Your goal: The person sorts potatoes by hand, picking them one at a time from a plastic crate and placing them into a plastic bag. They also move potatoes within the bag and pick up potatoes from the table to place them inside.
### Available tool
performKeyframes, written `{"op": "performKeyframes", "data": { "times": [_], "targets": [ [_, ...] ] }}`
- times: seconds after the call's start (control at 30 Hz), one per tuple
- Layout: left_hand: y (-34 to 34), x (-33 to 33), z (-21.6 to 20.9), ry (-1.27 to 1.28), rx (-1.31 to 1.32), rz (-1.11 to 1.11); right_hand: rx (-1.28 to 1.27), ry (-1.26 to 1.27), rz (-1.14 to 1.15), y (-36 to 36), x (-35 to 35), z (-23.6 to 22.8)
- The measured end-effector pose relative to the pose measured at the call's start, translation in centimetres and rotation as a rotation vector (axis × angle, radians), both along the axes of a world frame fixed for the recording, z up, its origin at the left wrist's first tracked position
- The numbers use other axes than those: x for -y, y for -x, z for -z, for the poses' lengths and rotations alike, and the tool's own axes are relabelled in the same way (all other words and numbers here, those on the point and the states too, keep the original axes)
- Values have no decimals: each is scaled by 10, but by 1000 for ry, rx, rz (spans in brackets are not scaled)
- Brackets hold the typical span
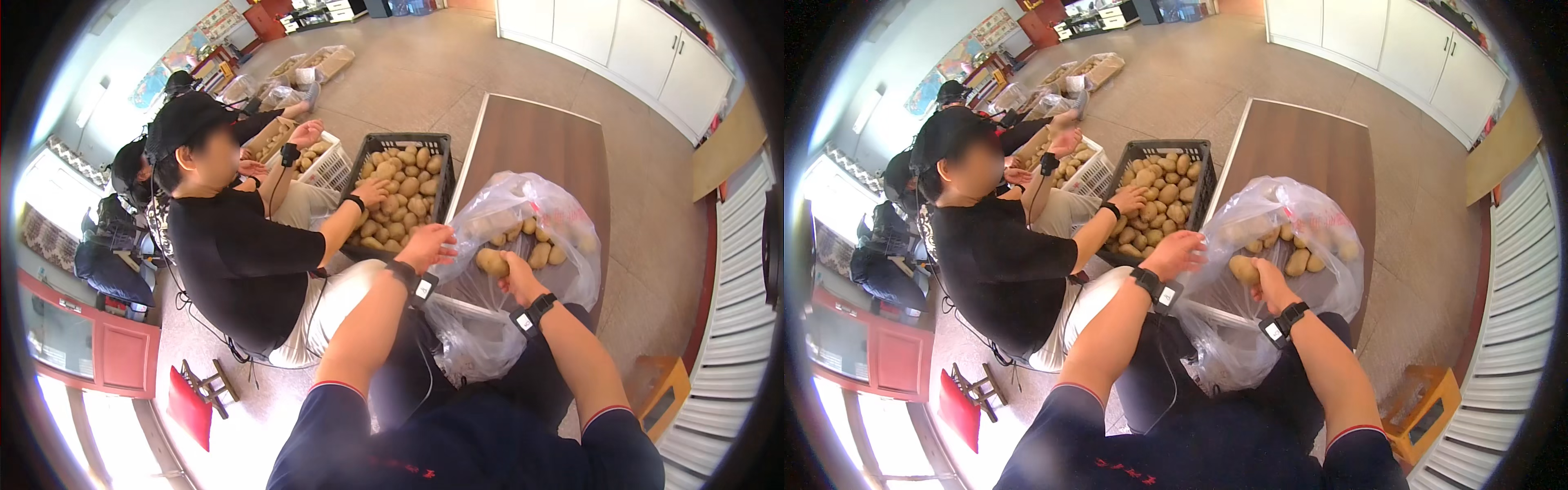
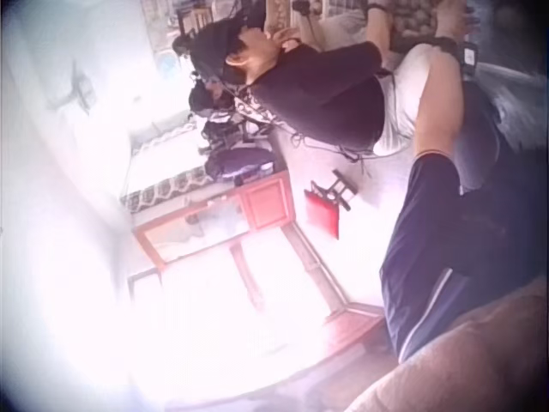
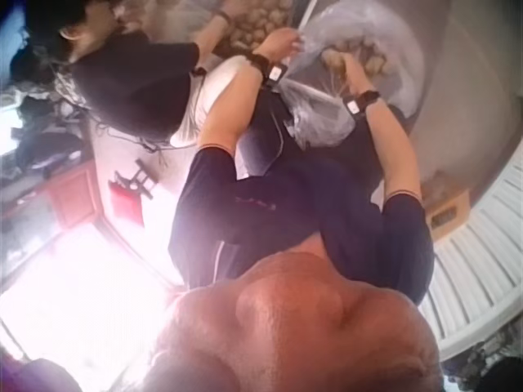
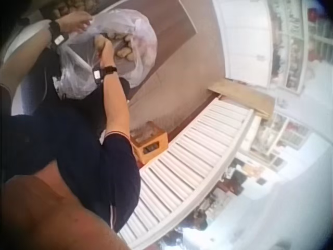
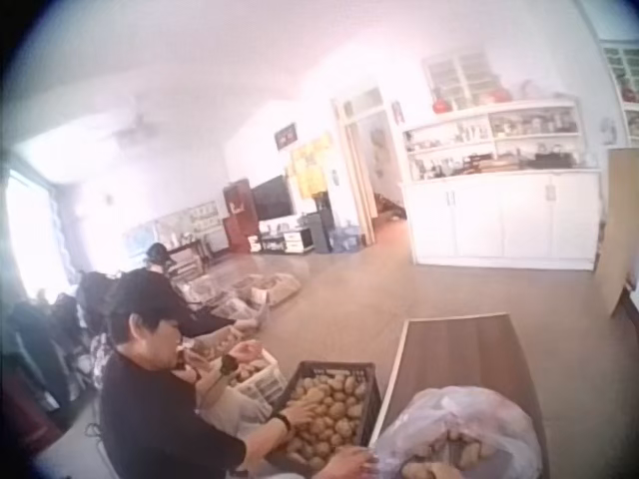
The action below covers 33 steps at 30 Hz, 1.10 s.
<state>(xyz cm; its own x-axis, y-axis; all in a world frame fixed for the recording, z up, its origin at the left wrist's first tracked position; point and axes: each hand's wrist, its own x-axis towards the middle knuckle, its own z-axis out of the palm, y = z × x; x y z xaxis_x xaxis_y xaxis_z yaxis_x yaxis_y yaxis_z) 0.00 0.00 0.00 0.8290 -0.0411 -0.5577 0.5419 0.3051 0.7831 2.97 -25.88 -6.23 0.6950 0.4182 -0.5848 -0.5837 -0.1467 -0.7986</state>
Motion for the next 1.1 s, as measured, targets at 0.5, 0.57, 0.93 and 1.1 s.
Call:
{"op": "performKeyframes", "data": {
  "times": [0.5,0.57,0.93,1.1],
  "targets": [
    [-2,18,-18,218,46,134,1323,72,-42,35,-45,-186],
    [1,-8,-5,290,152,211,1474,-129,-53,60,-47,-254],
    [5,8,-23,155,4,7,1665,-420,-332,134,33,-404],
    [10,2,-25,182,52,7,1679,-358,-221,150,28,-401]
  ]
}}
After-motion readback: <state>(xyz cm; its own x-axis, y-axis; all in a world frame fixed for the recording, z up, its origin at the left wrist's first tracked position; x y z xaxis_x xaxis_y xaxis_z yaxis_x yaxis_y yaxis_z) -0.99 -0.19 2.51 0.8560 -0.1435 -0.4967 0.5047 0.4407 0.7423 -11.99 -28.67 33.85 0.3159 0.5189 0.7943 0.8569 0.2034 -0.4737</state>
